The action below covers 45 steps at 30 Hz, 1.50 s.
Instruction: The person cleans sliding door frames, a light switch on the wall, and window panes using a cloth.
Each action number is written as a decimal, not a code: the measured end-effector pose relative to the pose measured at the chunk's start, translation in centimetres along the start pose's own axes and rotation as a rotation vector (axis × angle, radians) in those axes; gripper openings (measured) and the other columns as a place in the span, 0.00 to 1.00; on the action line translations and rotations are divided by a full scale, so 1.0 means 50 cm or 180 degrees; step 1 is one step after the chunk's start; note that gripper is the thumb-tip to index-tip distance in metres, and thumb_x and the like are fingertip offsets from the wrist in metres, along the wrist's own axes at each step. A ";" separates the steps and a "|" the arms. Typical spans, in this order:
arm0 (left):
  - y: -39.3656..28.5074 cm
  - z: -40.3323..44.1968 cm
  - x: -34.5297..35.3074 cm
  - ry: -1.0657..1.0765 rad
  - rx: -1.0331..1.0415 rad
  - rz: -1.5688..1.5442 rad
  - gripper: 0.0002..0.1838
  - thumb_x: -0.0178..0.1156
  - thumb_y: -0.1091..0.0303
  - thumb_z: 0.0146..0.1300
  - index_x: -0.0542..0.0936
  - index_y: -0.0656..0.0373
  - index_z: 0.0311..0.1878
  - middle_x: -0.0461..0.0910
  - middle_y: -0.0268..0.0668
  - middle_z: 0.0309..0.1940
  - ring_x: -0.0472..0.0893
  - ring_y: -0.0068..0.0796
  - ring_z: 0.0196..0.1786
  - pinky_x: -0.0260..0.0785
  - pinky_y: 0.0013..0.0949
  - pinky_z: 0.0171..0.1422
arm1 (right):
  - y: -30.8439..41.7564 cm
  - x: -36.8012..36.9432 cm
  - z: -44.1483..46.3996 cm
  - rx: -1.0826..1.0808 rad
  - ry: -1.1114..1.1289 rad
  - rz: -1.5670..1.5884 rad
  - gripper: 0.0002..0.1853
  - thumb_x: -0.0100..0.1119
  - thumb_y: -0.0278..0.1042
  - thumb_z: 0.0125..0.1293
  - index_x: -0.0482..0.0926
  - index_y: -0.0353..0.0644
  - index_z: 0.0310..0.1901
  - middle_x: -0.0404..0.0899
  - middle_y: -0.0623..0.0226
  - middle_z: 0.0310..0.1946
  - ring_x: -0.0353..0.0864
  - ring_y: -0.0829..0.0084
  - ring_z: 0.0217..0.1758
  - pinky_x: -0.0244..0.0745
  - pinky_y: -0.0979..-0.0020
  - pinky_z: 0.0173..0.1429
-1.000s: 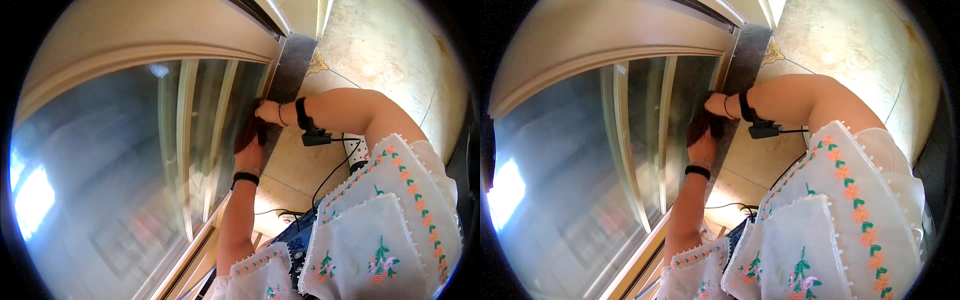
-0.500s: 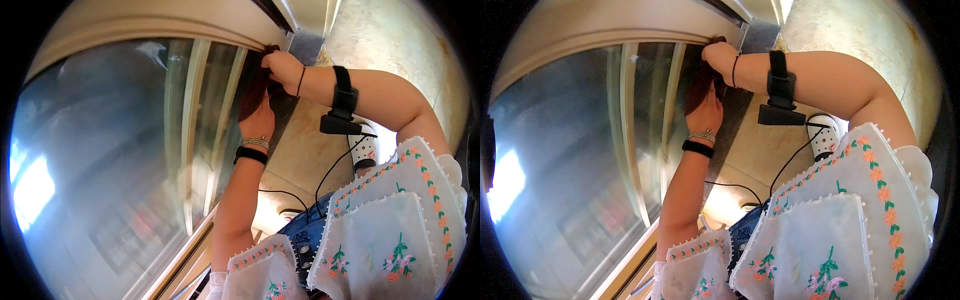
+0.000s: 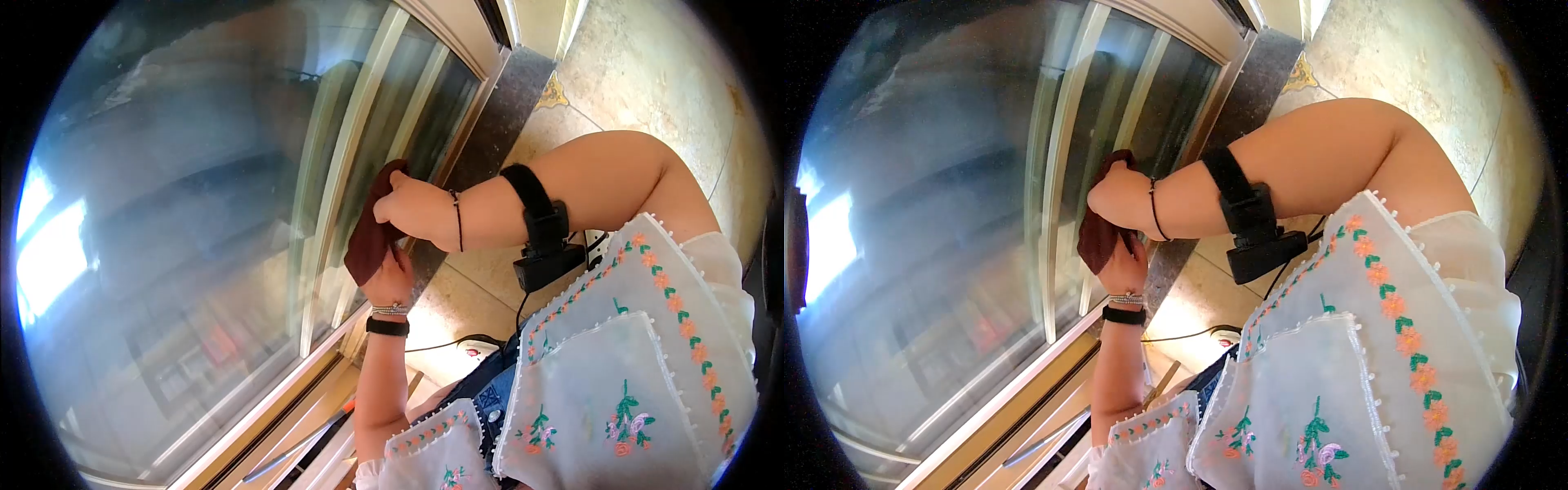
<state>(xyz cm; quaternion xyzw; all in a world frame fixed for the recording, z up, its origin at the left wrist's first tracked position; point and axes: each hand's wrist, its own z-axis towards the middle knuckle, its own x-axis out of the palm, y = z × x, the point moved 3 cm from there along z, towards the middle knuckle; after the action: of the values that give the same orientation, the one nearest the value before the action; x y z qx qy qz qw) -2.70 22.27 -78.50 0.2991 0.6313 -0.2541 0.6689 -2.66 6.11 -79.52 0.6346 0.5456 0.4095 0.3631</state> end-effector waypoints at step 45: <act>0.021 -0.055 0.073 -0.0808 -0.0490 -0.0091 0.23 0.57 0.63 0.57 0.72 0.69 0.52 0.73 0.54 0.51 0.72 0.56 0.53 0.63 0.52 0.56 | 0.042 0.009 -0.062 -0.1573 0.0634 0.0817 0.07 0.48 0.29 0.59 0.70 0.34 0.35 0.72 0.62 0.33 0.71 0.72 0.42 0.66 0.73 0.46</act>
<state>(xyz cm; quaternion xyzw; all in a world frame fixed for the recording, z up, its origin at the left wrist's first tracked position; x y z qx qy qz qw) -3.56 25.12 -82.12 0.2033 0.5635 -0.2503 0.7606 -4.62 6.29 -76.30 0.5475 0.3776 0.6328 0.3966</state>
